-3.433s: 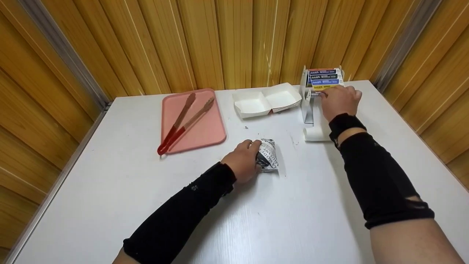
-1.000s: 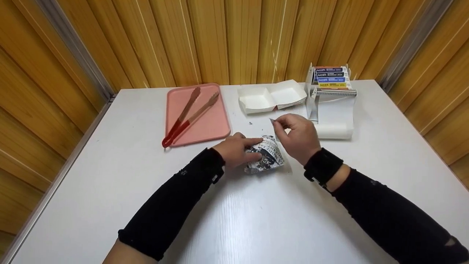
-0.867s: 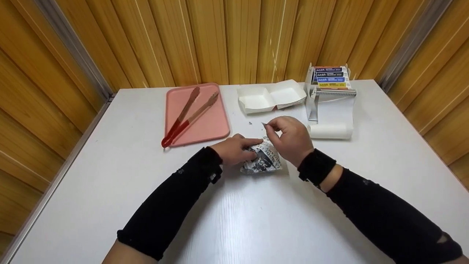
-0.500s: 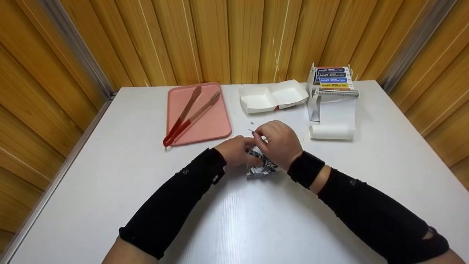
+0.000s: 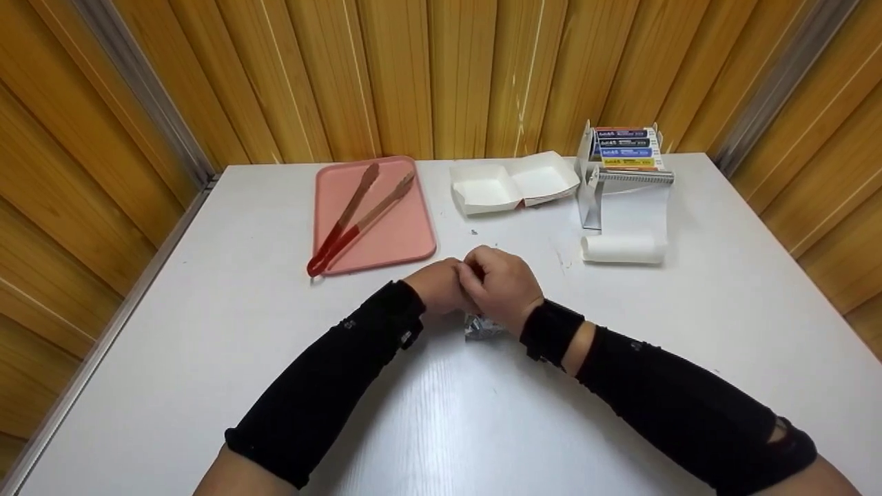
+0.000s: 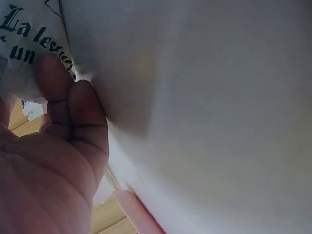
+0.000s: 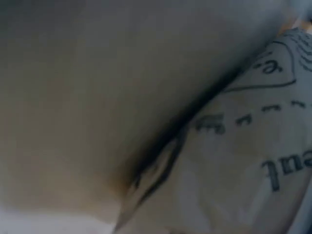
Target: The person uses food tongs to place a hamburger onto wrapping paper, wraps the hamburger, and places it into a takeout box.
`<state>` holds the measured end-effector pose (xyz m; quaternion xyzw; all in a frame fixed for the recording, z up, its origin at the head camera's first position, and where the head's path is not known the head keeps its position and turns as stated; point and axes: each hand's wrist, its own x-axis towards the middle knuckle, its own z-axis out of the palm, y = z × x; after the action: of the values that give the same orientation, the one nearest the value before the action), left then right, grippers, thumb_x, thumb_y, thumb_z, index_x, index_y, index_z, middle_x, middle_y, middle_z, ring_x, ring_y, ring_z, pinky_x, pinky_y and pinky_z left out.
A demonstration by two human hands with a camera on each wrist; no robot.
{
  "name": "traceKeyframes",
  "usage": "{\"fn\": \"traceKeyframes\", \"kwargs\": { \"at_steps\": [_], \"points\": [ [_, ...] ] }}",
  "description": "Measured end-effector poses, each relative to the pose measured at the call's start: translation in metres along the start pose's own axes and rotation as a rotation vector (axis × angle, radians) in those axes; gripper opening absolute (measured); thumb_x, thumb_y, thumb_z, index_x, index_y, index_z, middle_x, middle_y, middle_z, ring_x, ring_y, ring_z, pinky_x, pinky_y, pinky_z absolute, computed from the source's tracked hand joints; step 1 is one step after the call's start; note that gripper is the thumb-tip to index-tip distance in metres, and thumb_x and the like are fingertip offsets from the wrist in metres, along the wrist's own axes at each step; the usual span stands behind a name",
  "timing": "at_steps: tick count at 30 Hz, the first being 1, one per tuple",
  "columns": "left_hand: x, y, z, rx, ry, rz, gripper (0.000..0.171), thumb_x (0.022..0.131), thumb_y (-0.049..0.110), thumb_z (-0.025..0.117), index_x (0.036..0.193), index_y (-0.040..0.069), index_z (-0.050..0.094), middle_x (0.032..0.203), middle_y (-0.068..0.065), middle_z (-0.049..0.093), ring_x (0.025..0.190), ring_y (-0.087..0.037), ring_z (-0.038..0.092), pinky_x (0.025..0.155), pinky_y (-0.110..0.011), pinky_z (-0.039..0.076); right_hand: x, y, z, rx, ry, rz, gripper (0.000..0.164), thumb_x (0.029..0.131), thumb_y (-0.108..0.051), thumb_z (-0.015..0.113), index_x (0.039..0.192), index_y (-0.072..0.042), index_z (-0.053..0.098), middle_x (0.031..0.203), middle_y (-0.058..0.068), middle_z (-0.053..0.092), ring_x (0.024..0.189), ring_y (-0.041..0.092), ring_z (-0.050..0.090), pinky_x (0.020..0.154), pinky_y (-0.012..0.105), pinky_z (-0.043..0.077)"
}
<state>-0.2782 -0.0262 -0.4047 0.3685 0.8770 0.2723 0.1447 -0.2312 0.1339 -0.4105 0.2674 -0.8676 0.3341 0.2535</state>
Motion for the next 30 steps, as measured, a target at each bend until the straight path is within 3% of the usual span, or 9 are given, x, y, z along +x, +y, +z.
{"fn": "traceKeyframes", "kwargs": {
  "at_steps": [4, 7, 14, 17, 20, 22, 24, 28, 30],
  "points": [
    [-0.001, -0.002, 0.000, -0.055, -0.010, -0.023, 0.037, 0.089, 0.032, 0.082, 0.119, 0.010, 0.077, 0.114, -0.002, 0.076, 0.096, -0.011, 0.062, 0.090, -0.027, 0.053, 0.000, 0.001, -0.002, 0.146, -0.027, 0.167, 0.019, 0.100, -0.018, 0.071, 0.084, -0.009, 0.071, 0.076, 0.000, 0.072, 0.069, 0.017, 0.067, 0.064, 0.037, 0.054],
    [-0.002, -0.003, 0.001, -0.056, -0.008, -0.020, 0.035, 0.091, 0.031, 0.081, 0.118, 0.009, 0.077, 0.113, -0.003, 0.076, 0.094, -0.011, 0.062, 0.090, -0.027, 0.053, -0.001, 0.001, -0.003, 0.194, -0.063, 0.251, 0.021, 0.101, -0.022, 0.071, 0.083, -0.012, 0.072, 0.074, -0.004, 0.070, 0.067, 0.014, 0.063, 0.064, 0.033, 0.050],
    [-0.010, -0.007, 0.000, -0.100, -0.004, -0.024, 0.028, 0.092, 0.028, 0.081, 0.112, 0.009, 0.078, 0.108, -0.002, 0.076, 0.090, -0.011, 0.061, 0.087, -0.029, 0.054, 0.000, -0.003, -0.004, 0.256, -0.110, 0.372, 0.025, 0.101, -0.028, 0.072, 0.081, -0.014, 0.071, 0.070, -0.006, 0.064, 0.067, 0.013, 0.058, 0.063, 0.029, 0.046],
    [-0.019, -0.007, -0.004, -0.083, 0.047, -0.050, 0.031, 0.090, 0.028, 0.081, 0.116, 0.011, 0.077, 0.114, -0.007, 0.071, 0.096, -0.014, 0.059, 0.087, -0.030, 0.053, 0.001, -0.005, -0.004, 0.273, -0.131, 0.398, 0.024, 0.102, -0.027, 0.071, 0.081, -0.014, 0.071, 0.070, -0.006, 0.064, 0.068, 0.013, 0.058, 0.063, 0.029, 0.045],
    [-0.031, -0.004, -0.011, -0.119, 0.148, -0.110, 0.039, 0.091, 0.029, 0.083, 0.123, 0.011, 0.072, 0.113, -0.012, 0.066, 0.098, -0.020, 0.059, 0.082, -0.030, 0.050, 0.002, -0.007, -0.005, 0.286, -0.137, 0.412, 0.023, 0.101, -0.025, 0.071, 0.081, -0.014, 0.070, 0.071, -0.006, 0.062, 0.068, 0.013, 0.057, 0.064, 0.028, 0.044],
    [-0.039, -0.001, -0.017, -0.201, 0.211, -0.138, 0.038, 0.095, 0.025, 0.080, 0.126, 0.008, 0.067, 0.105, -0.013, 0.066, 0.093, -0.024, 0.061, 0.075, -0.029, 0.048, 0.003, -0.007, -0.005, 0.289, -0.135, 0.416, 0.023, 0.101, -0.025, 0.071, 0.081, -0.014, 0.070, 0.071, -0.006, 0.061, 0.069, 0.013, 0.056, 0.064, 0.029, 0.043],
    [-0.044, 0.003, -0.022, -0.352, 0.249, -0.146, 0.031, 0.101, 0.019, 0.072, 0.127, 0.006, 0.062, 0.093, -0.011, 0.067, 0.083, -0.024, 0.063, 0.069, -0.028, 0.048, 0.003, -0.008, -0.006, 0.282, -0.130, 0.417, 0.022, 0.100, -0.025, 0.071, 0.081, -0.015, 0.070, 0.071, -0.006, 0.060, 0.069, 0.013, 0.055, 0.065, 0.029, 0.042],
    [-0.046, 0.010, -0.027, -0.695, 0.250, -0.147, 0.023, 0.111, 0.020, 0.054, 0.127, 0.004, 0.061, 0.081, -0.005, 0.067, 0.070, -0.019, 0.064, 0.063, -0.026, 0.052, 0.002, -0.006, -0.007, 0.266, -0.128, 0.423, 0.023, 0.100, -0.026, 0.071, 0.080, -0.015, 0.069, 0.071, -0.006, 0.059, 0.069, 0.014, 0.054, 0.064, 0.029, 0.042],
    [-0.045, 0.013, -0.026, -0.811, 0.248, -0.168, 0.027, 0.112, 0.026, 0.053, 0.123, 0.004, 0.064, 0.082, -0.005, 0.066, 0.069, -0.016, 0.064, 0.063, -0.026, 0.053, 0.001, -0.005, -0.007, 0.261, -0.131, 0.423, 0.023, 0.100, -0.026, 0.071, 0.080, -0.015, 0.069, 0.071, -0.007, 0.060, 0.069, 0.013, 0.055, 0.064, 0.029, 0.043]
  ]
}}
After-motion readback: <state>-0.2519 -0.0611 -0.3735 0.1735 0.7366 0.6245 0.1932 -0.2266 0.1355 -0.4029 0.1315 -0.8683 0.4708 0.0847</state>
